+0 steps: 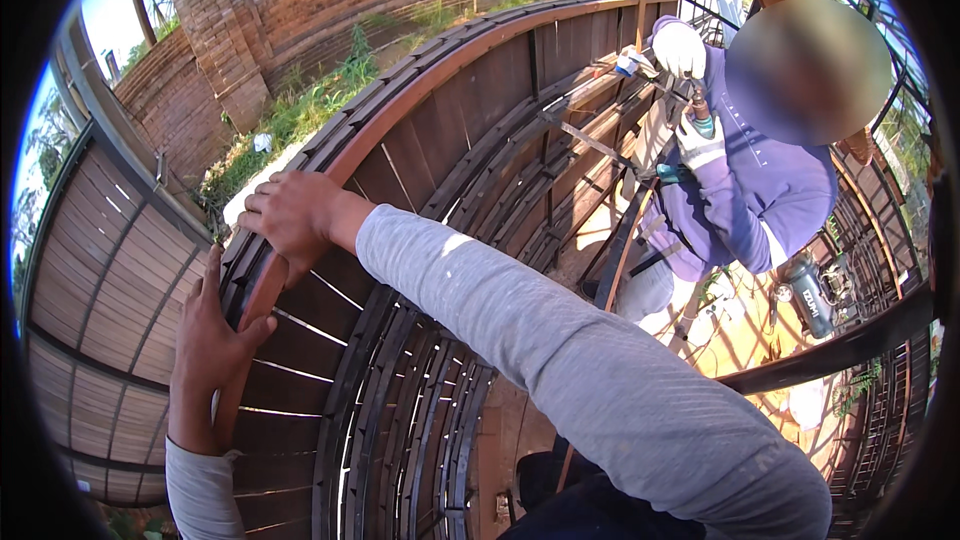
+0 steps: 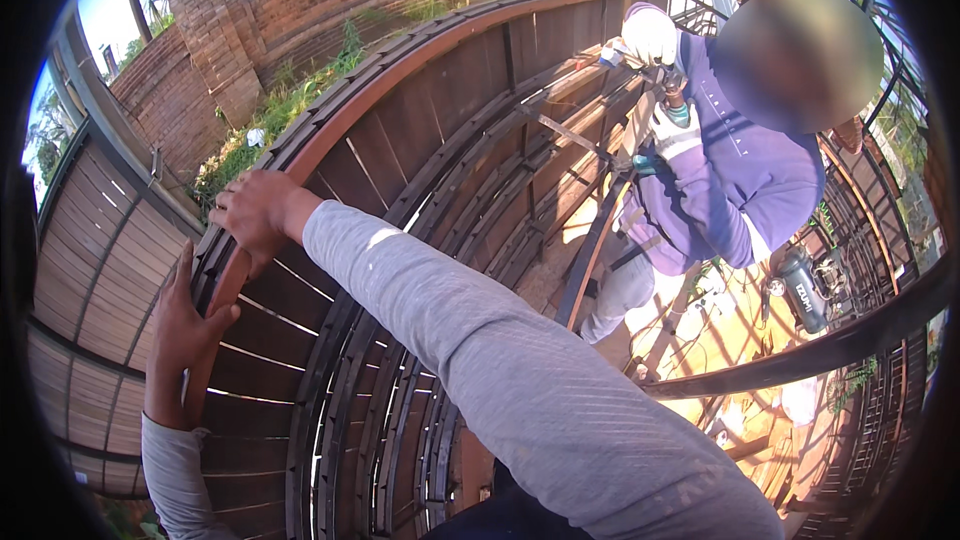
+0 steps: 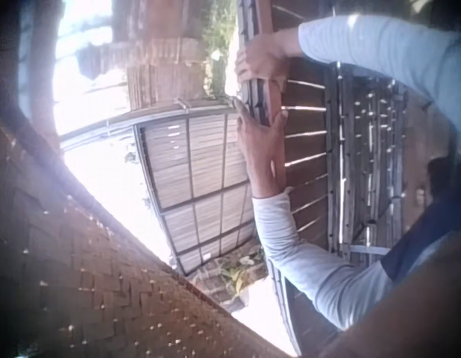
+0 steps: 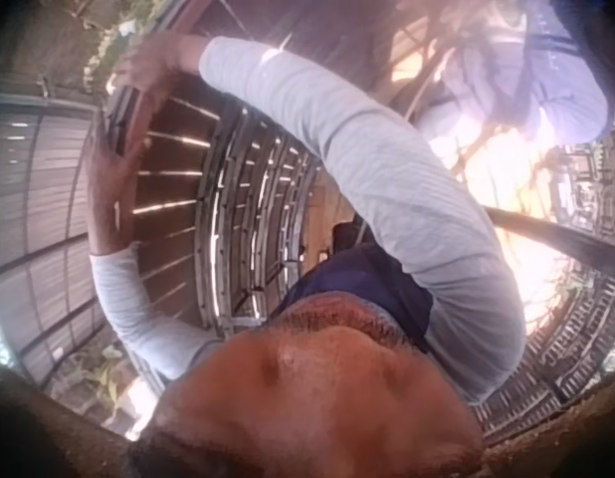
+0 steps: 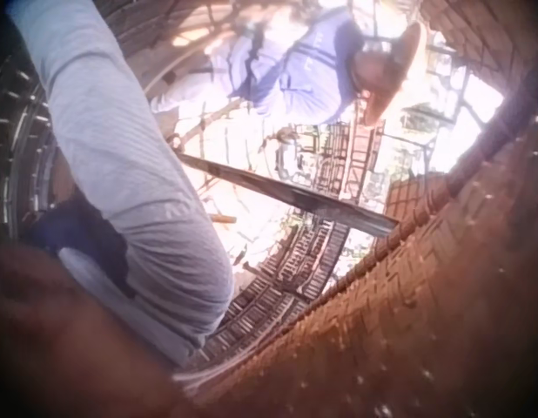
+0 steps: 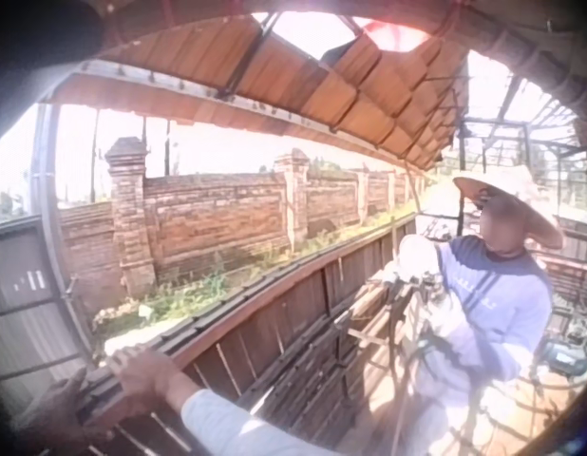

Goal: The person holds wooden slats against a circular metal frame, supporting them while a coworker uses a power drill to fasten them with screws.

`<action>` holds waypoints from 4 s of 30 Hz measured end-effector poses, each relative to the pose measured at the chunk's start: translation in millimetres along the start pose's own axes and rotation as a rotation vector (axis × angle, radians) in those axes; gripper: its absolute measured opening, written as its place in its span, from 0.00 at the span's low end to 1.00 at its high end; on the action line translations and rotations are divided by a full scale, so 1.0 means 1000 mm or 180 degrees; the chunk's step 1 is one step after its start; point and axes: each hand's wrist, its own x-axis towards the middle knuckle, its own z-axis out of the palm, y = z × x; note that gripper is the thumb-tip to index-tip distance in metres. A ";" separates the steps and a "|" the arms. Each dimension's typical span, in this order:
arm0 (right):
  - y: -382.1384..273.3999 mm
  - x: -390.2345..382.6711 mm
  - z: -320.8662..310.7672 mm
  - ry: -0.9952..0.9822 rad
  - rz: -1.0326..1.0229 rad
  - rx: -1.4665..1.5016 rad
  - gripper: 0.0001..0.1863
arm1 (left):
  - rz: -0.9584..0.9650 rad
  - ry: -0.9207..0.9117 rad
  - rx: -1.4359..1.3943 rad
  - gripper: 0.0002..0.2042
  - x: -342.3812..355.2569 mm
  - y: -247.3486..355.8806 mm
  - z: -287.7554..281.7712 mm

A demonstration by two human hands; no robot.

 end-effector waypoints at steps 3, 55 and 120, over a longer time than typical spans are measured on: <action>0.002 -0.002 0.001 0.0036 -0.0019 -0.0023 0.48 | 0.0122 0.0055 -0.0018 0.60 0.000 -0.004 0.003; 0.002 -0.004 -0.008 -0.0081 -0.0012 0.0052 0.52 | -0.1413 -0.0015 0.1043 0.55 0.011 0.071 0.018; 0.001 0.000 -0.011 -0.0129 -0.0097 0.0044 0.59 | -0.1449 0.0187 0.1095 0.50 0.011 0.072 0.016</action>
